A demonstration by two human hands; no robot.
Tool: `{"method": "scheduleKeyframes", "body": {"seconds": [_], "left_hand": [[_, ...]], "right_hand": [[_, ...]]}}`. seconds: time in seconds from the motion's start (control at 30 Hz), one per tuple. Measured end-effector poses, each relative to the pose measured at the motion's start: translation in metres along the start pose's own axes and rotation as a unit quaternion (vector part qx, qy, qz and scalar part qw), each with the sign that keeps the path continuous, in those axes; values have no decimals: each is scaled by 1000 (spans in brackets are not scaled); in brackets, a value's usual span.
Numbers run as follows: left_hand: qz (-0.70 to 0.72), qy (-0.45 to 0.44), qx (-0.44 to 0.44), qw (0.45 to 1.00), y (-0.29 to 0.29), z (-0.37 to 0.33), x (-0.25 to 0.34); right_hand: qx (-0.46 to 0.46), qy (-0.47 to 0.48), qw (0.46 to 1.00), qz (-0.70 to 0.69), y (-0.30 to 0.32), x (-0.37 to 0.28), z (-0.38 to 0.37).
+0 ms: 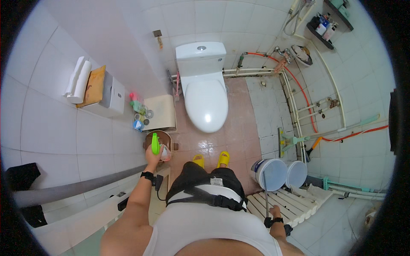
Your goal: The person uses a squeegee to wipe the tiled bathroom floor and subsequently rinses the floor and plumbing fixtures using a handheld shower head.
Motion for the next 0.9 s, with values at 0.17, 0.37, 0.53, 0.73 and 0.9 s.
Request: {"method": "scheduleKeyframes", "body": {"seconds": [0.17,0.37,0.53,0.73,0.9], "left_hand": [[-28,-10,-4,1000,22,-3,42],[-17,-50,-138,989,32,-20,85],[-38,-102,-34,994,18,-30,78],[-18,47,66,997,-1,-36,26],[-1,74,154,985,-26,-49,0]], "right_hand": [[40,53,997,-46,-21,23,-17],[100,223,967,-75,-9,-53,-20],[79,273,946,-153,14,-101,2],[50,281,955,-79,12,-91,-4],[26,280,958,-57,12,-121,36]]}}
Point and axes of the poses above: each hand's wrist, its own z-axis away from the middle knuckle, its own y-axis out of the back of the hand, x = y × z, the point moved 2 cm from there along -z, towards the middle knuckle, and after that the axes turned 13 degrees about -z, right-handed, at the moved point
